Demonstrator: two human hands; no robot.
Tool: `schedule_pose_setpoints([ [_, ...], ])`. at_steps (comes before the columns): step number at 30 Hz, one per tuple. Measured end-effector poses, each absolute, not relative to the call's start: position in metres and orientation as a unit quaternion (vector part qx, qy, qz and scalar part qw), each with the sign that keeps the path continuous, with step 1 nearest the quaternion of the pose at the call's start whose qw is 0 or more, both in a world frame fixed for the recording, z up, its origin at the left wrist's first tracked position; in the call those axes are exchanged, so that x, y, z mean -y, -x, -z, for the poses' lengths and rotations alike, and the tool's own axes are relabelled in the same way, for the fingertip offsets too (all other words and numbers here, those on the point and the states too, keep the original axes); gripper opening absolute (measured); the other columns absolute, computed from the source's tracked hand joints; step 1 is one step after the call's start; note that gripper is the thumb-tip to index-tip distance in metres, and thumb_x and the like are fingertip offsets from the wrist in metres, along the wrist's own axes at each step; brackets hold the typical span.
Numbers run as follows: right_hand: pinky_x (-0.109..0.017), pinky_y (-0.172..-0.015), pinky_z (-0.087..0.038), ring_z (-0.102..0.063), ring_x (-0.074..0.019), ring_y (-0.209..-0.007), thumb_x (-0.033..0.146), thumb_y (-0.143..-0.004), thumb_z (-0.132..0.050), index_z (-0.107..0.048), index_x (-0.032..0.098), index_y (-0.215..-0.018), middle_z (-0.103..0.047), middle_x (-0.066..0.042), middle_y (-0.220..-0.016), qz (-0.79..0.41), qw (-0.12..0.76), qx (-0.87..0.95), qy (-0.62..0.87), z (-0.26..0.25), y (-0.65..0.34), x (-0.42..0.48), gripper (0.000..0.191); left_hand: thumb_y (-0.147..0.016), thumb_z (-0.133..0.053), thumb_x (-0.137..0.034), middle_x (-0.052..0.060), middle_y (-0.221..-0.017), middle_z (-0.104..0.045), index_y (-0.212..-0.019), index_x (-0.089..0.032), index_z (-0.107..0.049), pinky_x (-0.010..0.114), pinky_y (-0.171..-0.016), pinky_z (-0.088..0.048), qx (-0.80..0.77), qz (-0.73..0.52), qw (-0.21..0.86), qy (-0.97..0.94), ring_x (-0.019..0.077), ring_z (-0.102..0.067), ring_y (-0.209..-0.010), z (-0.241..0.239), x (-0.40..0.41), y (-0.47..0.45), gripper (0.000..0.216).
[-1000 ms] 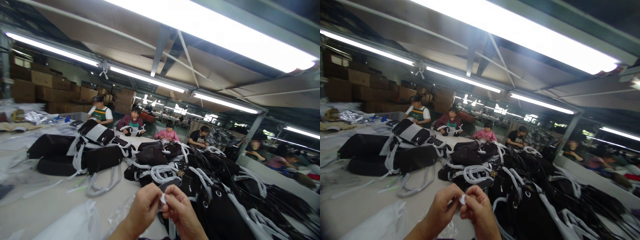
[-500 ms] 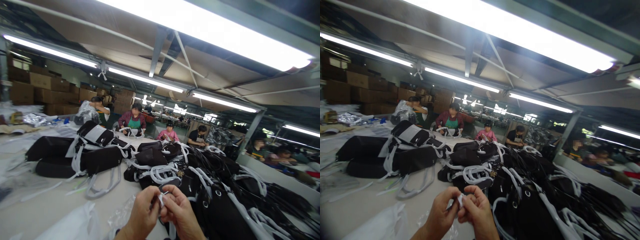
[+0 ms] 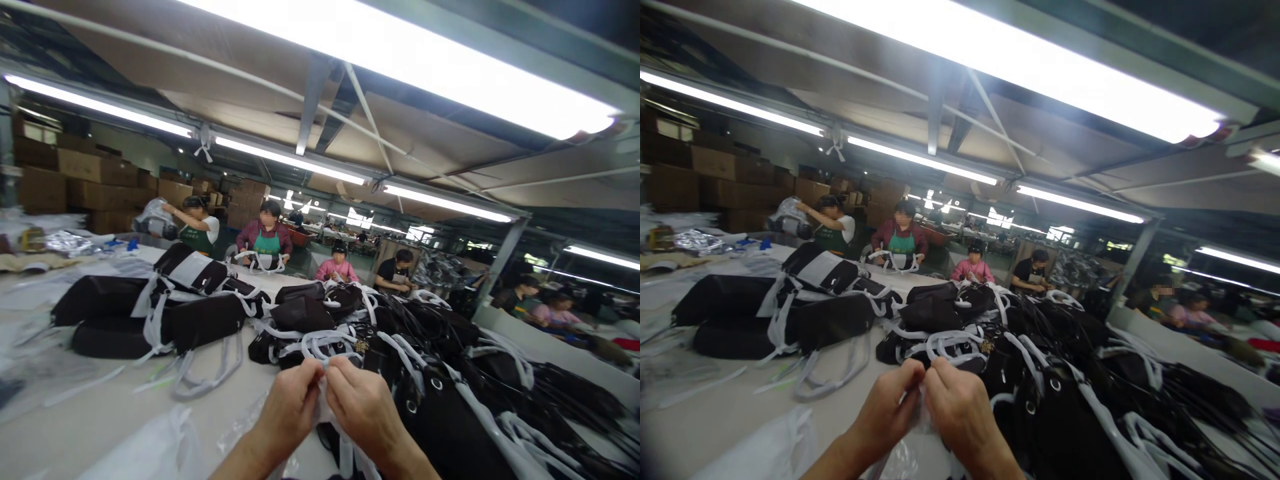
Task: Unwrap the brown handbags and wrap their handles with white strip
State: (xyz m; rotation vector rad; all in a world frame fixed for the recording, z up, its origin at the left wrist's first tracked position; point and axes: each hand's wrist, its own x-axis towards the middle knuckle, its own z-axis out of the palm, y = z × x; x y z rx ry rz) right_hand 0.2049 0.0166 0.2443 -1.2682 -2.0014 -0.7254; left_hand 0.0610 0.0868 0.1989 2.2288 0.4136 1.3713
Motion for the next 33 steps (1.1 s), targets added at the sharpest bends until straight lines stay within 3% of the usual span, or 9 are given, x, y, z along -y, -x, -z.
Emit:
schedule_pose_setpoints([
  [2, -0.023, -0.057, -0.043, -0.058, -0.0136, -0.061, 0.013, -0.092, -0.041, -0.054, 0.02, -0.073, -0.062, -0.004, -0.075, 0.26, 0.379, 0.732, 0.503, -0.245, -0.208, -0.022, 0.024, -0.083, -0.039, -0.011, -0.001, -0.067, -0.056, -0.079, -0.022, -0.045, 0.024, -0.058, -0.036, -0.167, -0.465, 0.266, -0.827, 0.0147, -0.054, -0.061, -0.202, -0.086, -0.059, 0.013],
  [5, -0.024, -0.054, -0.045, -0.057, -0.014, -0.054, 0.022, -0.092, -0.042, -0.056, 0.02, -0.082, -0.058, 0.001, -0.062, 0.076, 0.466, 0.668, 0.576, -0.251, -0.206, -0.027, 0.018, -0.081, -0.038, -0.009, 0.0, -0.073, -0.06, -0.081, -0.022, -0.047, 0.025, -0.064, -0.038, -0.198, -0.409, 0.308, -0.836, 0.0163, -0.058, -0.068, -0.209, -0.079, -0.056, 0.016],
  [8, -0.02, -0.039, -0.035, -0.042, -0.0093, -0.035, 0.032, -0.091, -0.045, -0.056, 0.021, -0.084, -0.046, 0.009, -0.045, -0.174, 0.505, 0.602, 0.594, -0.262, -0.199, -0.026, 0.017, -0.085, -0.044, -0.017, 0.005, -0.095, -0.065, -0.098, -0.021, -0.051, 0.028, -0.073, -0.043, -0.225, -0.348, 0.319, -0.852, 0.0205, -0.062, -0.085, -0.218, -0.068, -0.053, 0.016],
  [12, -0.016, -0.033, -0.027, -0.035, -0.0056, -0.031, 0.038, -0.084, -0.055, -0.051, 0.021, -0.076, -0.051, 0.009, -0.043, -0.36, 0.504, 0.556, 0.554, -0.277, -0.193, -0.02, 0.019, -0.093, -0.045, -0.034, 0.01, -0.107, -0.066, -0.111, -0.02, -0.05, 0.032, -0.075, -0.045, -0.244, -0.242, 0.272, -0.899, 0.0265, -0.065, -0.093, -0.221, -0.064, -0.058, 0.023],
  [18, -0.017, -0.037, -0.04, -0.048, -0.0059, -0.033, 0.037, -0.086, -0.059, -0.054, 0.02, -0.077, -0.057, 0.008, -0.05, -0.302, 0.553, 0.585, 0.51, -0.284, -0.188, -0.013, 0.02, -0.098, -0.032, -0.029, 0.01, -0.099, -0.067, -0.108, -0.019, -0.052, 0.033, -0.071, -0.046, -0.227, -0.123, 0.207, -0.944, 0.0266, -0.066, -0.082, -0.206, -0.083, -0.07, 0.024],
  [23, -0.02, -0.046, -0.054, -0.064, -0.0107, -0.048, 0.042, -0.083, -0.067, -0.057, 0.02, -0.081, -0.065, 0.004, -0.064, -0.309, 0.558, 0.575, 0.512, -0.276, -0.206, -0.007, 0.025, -0.095, -0.048, -0.039, 0.007, -0.102, -0.065, -0.12, -0.018, -0.054, 0.033, -0.078, -0.047, -0.13, -0.165, 0.311, -0.927, 0.0246, -0.064, -0.089, -0.212, -0.102, -0.059, 0.033],
  [26, -0.023, -0.054, -0.06, -0.071, -0.0159, -0.065, 0.046, -0.082, -0.07, -0.06, 0.02, -0.085, -0.07, -0.001, -0.077, -0.294, 0.558, 0.544, 0.553, -0.268, -0.226, 0.006, 0.028, -0.075, -0.075, -0.039, 0.008, -0.118, -0.062, -0.145, -0.022, -0.035, 0.034, -0.091, -0.044, -0.096, -0.159, 0.393, -0.9, 0.026, -0.06, -0.106, -0.21, -0.113, -0.04, 0.083],
  [28, -0.025, -0.059, -0.062, -0.073, -0.0199, -0.078, 0.048, -0.083, -0.069, -0.063, 0.02, -0.089, -0.072, -0.005, -0.09, -0.276, 0.56, 0.521, 0.583, -0.26, -0.24, 0.019, 0.029, -0.067, -0.082, -0.04, 0.01, -0.129, -0.057, -0.149, -0.023, -0.03, 0.037, -0.099, -0.041, -0.09, -0.134, 0.437, -0.885, 0.0281, -0.055, -0.116, -0.2, -0.117, -0.025, 0.098],
  [33, -0.032, -0.07, -0.062, -0.068, -0.0284, -0.107, 0.053, -0.089, -0.06, -0.061, 0.024, -0.116, -0.06, -0.013, -0.132, -0.302, 0.542, 0.464, 0.632, -0.215, -0.276, 0.065, 0.039, -0.073, -0.072, -0.032, 0.004, -0.121, -0.062, -0.129, -0.022, -0.056, 0.034, -0.097, -0.042, -0.101, -0.086, 0.487, -0.864, 0.0272, -0.056, -0.11, -0.166, -0.108, 0.002, 0.059],
])
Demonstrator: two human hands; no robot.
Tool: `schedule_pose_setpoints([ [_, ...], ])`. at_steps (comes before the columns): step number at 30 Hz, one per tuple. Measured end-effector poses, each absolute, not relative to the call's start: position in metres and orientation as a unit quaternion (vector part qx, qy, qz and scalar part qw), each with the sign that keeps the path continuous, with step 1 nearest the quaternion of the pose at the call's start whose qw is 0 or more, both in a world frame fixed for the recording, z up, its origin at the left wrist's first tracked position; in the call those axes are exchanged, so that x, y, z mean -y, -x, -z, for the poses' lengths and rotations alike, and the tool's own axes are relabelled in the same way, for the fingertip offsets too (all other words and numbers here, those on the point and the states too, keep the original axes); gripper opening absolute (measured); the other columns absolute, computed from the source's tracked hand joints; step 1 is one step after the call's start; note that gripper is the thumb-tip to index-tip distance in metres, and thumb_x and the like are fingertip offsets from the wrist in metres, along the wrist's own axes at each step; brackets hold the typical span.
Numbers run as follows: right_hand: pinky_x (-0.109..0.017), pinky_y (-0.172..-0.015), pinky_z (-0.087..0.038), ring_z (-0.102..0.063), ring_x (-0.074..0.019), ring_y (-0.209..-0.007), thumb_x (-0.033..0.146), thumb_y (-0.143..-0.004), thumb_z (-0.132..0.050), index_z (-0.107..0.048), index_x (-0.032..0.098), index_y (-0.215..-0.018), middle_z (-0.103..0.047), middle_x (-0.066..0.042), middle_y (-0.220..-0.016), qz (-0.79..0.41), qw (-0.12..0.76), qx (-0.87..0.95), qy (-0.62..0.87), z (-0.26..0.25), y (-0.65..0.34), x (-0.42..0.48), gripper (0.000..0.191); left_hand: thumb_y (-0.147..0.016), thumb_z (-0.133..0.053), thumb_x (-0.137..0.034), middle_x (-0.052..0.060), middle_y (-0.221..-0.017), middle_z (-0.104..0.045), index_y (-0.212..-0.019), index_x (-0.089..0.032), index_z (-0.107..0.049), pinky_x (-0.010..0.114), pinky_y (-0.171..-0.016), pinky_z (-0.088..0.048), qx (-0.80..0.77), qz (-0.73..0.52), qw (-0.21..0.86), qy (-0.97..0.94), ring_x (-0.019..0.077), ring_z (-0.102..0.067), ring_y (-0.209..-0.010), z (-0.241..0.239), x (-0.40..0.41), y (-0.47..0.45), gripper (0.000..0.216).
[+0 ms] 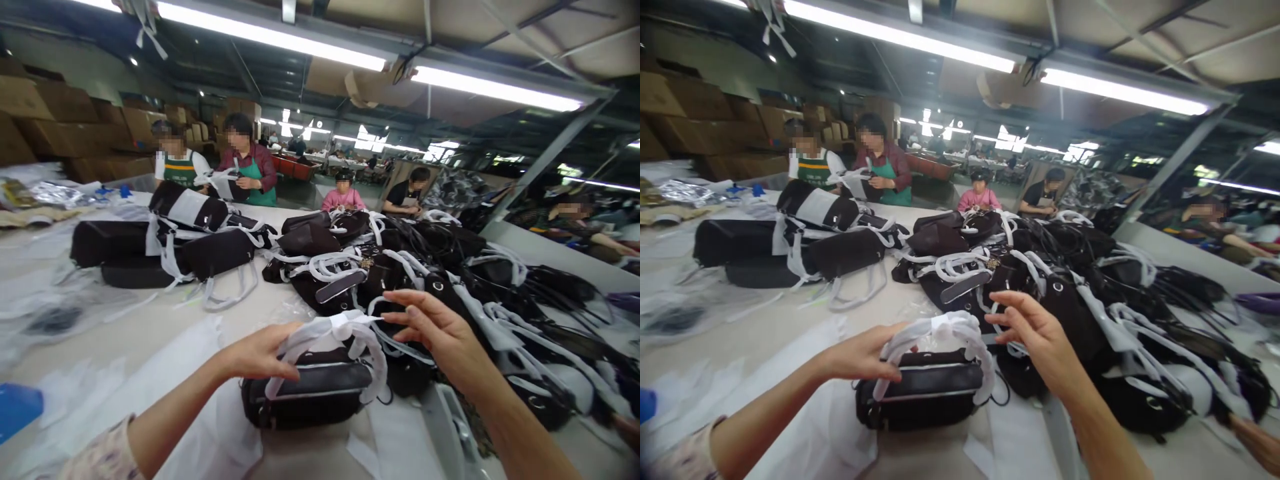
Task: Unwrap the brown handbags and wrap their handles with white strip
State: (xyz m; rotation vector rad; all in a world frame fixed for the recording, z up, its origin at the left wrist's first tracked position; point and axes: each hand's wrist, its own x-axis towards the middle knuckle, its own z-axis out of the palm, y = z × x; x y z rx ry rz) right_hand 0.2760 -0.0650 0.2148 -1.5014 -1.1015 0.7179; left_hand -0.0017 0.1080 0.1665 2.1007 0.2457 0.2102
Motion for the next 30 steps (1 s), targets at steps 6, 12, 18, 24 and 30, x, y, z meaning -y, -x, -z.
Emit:
schedule_pose_setpoints([
  [6, -0.054, -0.12, -0.015, -0.012, -0.0317, -0.149, 0.042, -0.062, -0.085, -0.003, 0.026, -0.156, -0.014, -0.014, -0.163, -0.371, 0.314, 0.544, 0.683, -0.144, -0.296, 0.107, 0.126, -0.076, -0.061, -0.03, 0.003, -0.102, -0.064, -0.114, -0.019, -0.059, 0.033, -0.089, -0.044, -0.239, -0.183, 0.521, -0.799, 0.0232, -0.058, -0.098, -0.145, -0.088, 0.007, 0.04],
  [12, -0.05, -0.118, -0.02, -0.024, -0.0298, -0.146, 0.034, -0.06, -0.082, 0.018, 0.018, -0.152, -0.021, -0.021, -0.16, -0.354, 0.331, 0.563, 0.67, -0.13, -0.289, 0.06, 0.137, -0.08, -0.054, -0.046, -0.008, -0.051, -0.04, -0.086, -0.017, -0.057, 0.023, -0.049, -0.032, -0.24, -0.221, 0.62, -0.714, 0.0102, -0.037, -0.047, -0.138, -0.113, -0.036, 0.03],
  [18, -0.033, -0.069, -0.05, -0.065, -0.0205, -0.068, 0.039, -0.081, -0.062, -0.055, 0.012, -0.122, -0.066, 0.002, -0.069, -0.299, 0.385, 0.562, 0.669, -0.152, -0.287, 0.028, 0.049, -0.076, -0.061, -0.047, -0.009, -0.046, -0.038, -0.08, -0.018, -0.055, 0.022, -0.044, -0.027, -0.099, -0.281, 0.628, -0.719, 0.0082, -0.032, -0.04, -0.187, -0.153, -0.1, 0.03],
  [24, -0.03, -0.065, -0.046, -0.062, -0.017, -0.06, 0.04, -0.089, -0.053, -0.058, 0.019, -0.1, -0.061, 0.005, -0.06, -0.252, 0.412, 0.544, 0.686, -0.157, -0.264, 0.015, 0.024, -0.08, -0.053, -0.04, -0.004, -0.055, -0.047, -0.084, -0.017, -0.058, 0.028, -0.06, -0.045, -0.21, -0.306, 0.509, -0.776, 0.0139, -0.048, -0.052, -0.179, -0.202, -0.118, 0.023],
  [30, -0.04, -0.089, -0.05, -0.066, -0.0251, -0.097, 0.037, -0.072, -0.075, -0.062, 0.017, -0.116, -0.073, -0.006, -0.1, -0.295, 0.398, 0.524, 0.693, -0.115, -0.259, 0.012, 0.05, -0.065, -0.066, -0.021, 0.009, -0.104, -0.062, -0.103, -0.016, -0.059, 0.049, -0.104, -0.036, -0.339, -0.335, 0.415, -0.775, 0.0323, -0.051, -0.114, -0.121, -0.205, -0.095, 0.039],
])
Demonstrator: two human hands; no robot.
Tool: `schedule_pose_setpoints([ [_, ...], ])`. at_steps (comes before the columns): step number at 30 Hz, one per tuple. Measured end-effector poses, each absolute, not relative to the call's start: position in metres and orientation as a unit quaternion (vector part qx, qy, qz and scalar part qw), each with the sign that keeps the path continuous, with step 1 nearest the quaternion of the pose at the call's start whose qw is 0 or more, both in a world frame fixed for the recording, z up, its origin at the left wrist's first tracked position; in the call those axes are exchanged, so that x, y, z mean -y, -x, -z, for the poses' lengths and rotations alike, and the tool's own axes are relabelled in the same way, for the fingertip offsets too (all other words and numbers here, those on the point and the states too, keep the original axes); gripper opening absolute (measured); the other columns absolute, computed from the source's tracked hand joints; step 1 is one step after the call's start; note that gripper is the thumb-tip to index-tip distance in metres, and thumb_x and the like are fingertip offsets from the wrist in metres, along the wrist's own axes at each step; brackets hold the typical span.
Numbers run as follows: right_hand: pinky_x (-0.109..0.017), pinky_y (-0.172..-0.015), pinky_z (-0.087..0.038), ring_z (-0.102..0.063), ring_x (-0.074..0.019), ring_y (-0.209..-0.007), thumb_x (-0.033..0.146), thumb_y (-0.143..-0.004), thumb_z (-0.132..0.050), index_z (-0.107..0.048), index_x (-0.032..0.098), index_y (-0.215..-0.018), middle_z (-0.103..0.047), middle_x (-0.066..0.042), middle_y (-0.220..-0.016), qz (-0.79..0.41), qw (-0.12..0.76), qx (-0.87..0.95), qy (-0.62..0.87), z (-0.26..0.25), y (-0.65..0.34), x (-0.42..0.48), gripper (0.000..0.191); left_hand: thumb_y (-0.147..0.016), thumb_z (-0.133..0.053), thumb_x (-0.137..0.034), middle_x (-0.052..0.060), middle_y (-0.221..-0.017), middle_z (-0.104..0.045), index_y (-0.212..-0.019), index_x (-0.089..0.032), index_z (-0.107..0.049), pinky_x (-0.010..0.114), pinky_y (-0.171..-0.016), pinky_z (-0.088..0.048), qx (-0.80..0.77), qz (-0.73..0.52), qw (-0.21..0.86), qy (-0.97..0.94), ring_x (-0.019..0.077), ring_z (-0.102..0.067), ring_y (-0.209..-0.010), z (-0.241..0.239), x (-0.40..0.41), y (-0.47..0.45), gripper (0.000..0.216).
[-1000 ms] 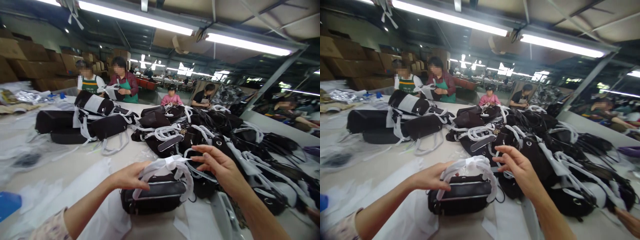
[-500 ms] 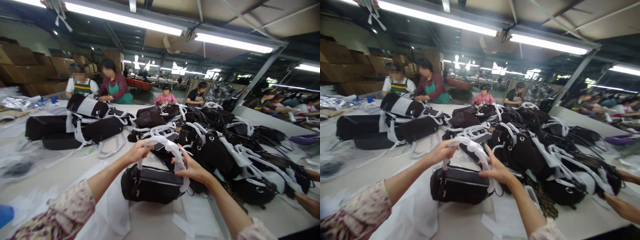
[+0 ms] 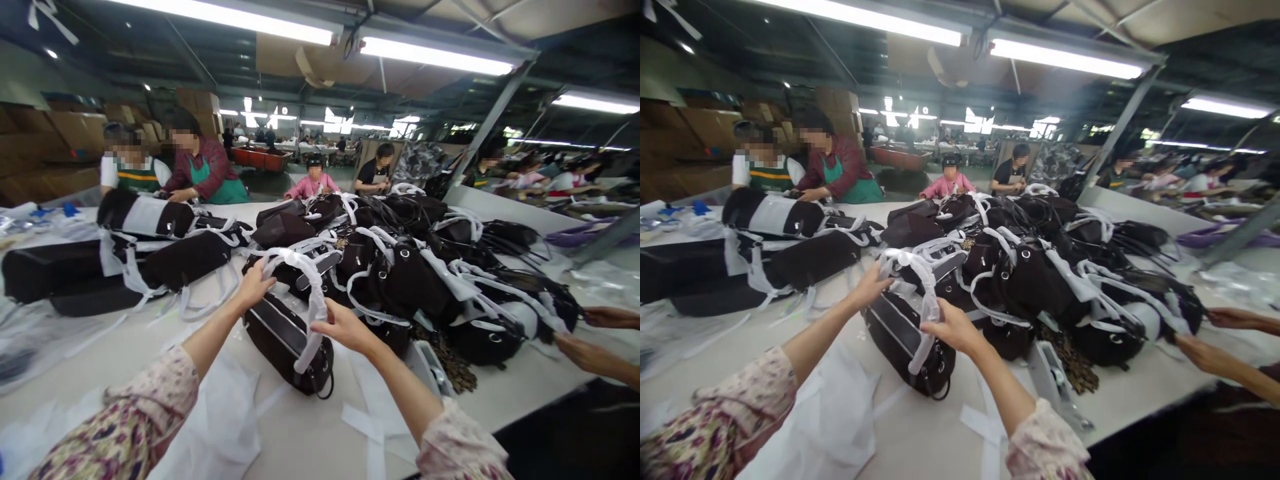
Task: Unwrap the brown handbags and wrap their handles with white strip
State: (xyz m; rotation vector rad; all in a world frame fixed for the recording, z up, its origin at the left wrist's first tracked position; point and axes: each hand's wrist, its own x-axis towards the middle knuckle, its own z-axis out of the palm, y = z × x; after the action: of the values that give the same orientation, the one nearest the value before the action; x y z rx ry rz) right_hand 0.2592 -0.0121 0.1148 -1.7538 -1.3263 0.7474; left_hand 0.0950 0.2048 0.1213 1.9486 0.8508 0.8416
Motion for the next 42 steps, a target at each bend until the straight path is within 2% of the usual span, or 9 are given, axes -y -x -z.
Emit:
schedule_pose_setpoints([
  [5, -0.051, -0.111, -0.036, -0.05, -0.03, -0.131, 0.04, -0.073, -0.073, -0.039, 0.017, -0.146, -0.053, -0.018, -0.143, -0.358, 0.396, 0.473, 0.701, -0.086, -0.274, 0.064, 0.084, -0.074, -0.056, -0.027, 0.015, -0.124, -0.048, -0.126, -0.015, -0.047, 0.052, -0.098, -0.044, -0.47, -0.441, 0.313, -0.698, 0.0319, -0.049, -0.115, -0.066, -0.144, -0.044, 0.054],
  [9, -0.051, -0.118, -0.023, -0.029, -0.0314, -0.145, 0.029, -0.065, -0.08, -0.035, 0.016, -0.149, -0.032, -0.019, -0.156, -0.319, 0.316, 0.509, 0.734, -0.061, -0.251, 0.09, 0.096, -0.072, -0.05, -0.022, 0.011, -0.119, -0.047, -0.128, -0.02, -0.046, 0.046, -0.085, -0.052, -0.453, -0.419, 0.376, -0.691, 0.0283, -0.053, -0.106, -0.016, -0.063, -0.015, 0.057],
  [13, -0.047, -0.118, -0.027, -0.011, -0.0322, -0.149, 0.02, -0.05, -0.087, -0.015, 0.018, -0.155, -0.008, -0.02, -0.163, -0.263, 0.257, 0.5, 0.784, -0.035, -0.204, 0.089, 0.127, -0.06, -0.051, -0.012, 0.014, -0.145, -0.034, -0.141, -0.023, -0.035, 0.044, -0.088, -0.052, -0.357, -0.286, 0.473, -0.753, 0.031, -0.047, -0.122, 0.0, -0.013, -0.016, 0.083],
  [19, -0.046, -0.089, -0.054, -0.057, -0.0367, -0.122, 0.024, -0.062, -0.074, 0.005, 0.024, -0.153, -0.042, -0.018, -0.144, -0.24, 0.286, 0.415, 0.83, -0.002, -0.175, 0.085, 0.121, -0.058, -0.072, -0.018, 0.013, -0.147, -0.04, -0.141, -0.022, -0.042, 0.055, -0.115, -0.024, -0.312, -0.285, 0.471, -0.775, 0.0358, -0.031, -0.139, -0.038, -0.033, -0.049, 0.088],
  [24, -0.047, -0.085, -0.055, -0.063, -0.0369, -0.111, 0.019, -0.071, -0.06, -0.015, 0.023, -0.149, -0.057, -0.016, -0.125, -0.111, 0.314, 0.401, 0.853, 0.014, -0.17, 0.085, 0.09, -0.069, -0.074, -0.038, 0.008, -0.101, -0.068, -0.111, -0.016, -0.061, 0.039, -0.093, -0.048, -0.303, -0.315, 0.622, -0.649, 0.0253, -0.063, -0.098, -0.037, -0.053, -0.094, 0.049],
  [29, -0.045, -0.084, -0.056, -0.065, -0.0329, -0.106, 0.029, -0.073, -0.06, -0.04, 0.026, -0.135, -0.063, -0.01, -0.115, -0.156, 0.44, 0.363, 0.806, 0.021, -0.173, 0.09, 0.065, -0.083, -0.054, -0.064, -0.007, -0.051, -0.044, -0.078, -0.019, -0.051, 0.026, -0.054, -0.041, -0.363, -0.368, 0.624, -0.586, 0.012, -0.046, -0.048, -0.015, -0.056, -0.125, 0.045],
  [34, -0.034, -0.047, -0.053, -0.054, -0.016, -0.047, 0.06, -0.077, -0.055, -0.06, 0.021, -0.095, -0.062, 0.0, -0.071, -0.375, 0.535, 0.244, 0.717, 0.035, -0.173, 0.104, 0.042, -0.081, -0.054, -0.064, -0.009, -0.048, -0.038, -0.073, -0.022, -0.045, 0.025, -0.047, -0.037, -0.376, -0.366, 0.623, -0.58, 0.0101, -0.039, -0.042, -0.019, -0.066, -0.135, 0.045],
  [39, -0.033, -0.05, -0.057, -0.052, -0.0143, -0.053, 0.061, -0.069, -0.071, -0.057, 0.024, -0.11, -0.055, 0.005, -0.068, -0.446, 0.586, 0.162, 0.656, 0.032, -0.171, 0.121, 0.057, -0.059, -0.08, -0.037, 0.003, -0.091, -0.066, -0.099, -0.018, -0.057, 0.03, -0.08, -0.048, -0.354, -0.362, 0.586, -0.633, 0.0192, -0.063, -0.087, -0.053, -0.057, -0.092, 0.05],
  [42, -0.033, -0.052, -0.058, -0.052, -0.0139, -0.055, 0.061, -0.066, -0.076, -0.056, 0.025, -0.116, -0.054, 0.005, -0.069, -0.446, 0.609, 0.139, 0.641, 0.019, -0.175, 0.128, 0.065, -0.073, -0.066, -0.047, 0.004, -0.096, -0.064, -0.101, -0.019, -0.057, 0.031, -0.077, -0.048, -0.449, -0.401, 0.511, -0.614, 0.0195, -0.061, -0.088, -0.052, -0.03, -0.053, 0.041],
])
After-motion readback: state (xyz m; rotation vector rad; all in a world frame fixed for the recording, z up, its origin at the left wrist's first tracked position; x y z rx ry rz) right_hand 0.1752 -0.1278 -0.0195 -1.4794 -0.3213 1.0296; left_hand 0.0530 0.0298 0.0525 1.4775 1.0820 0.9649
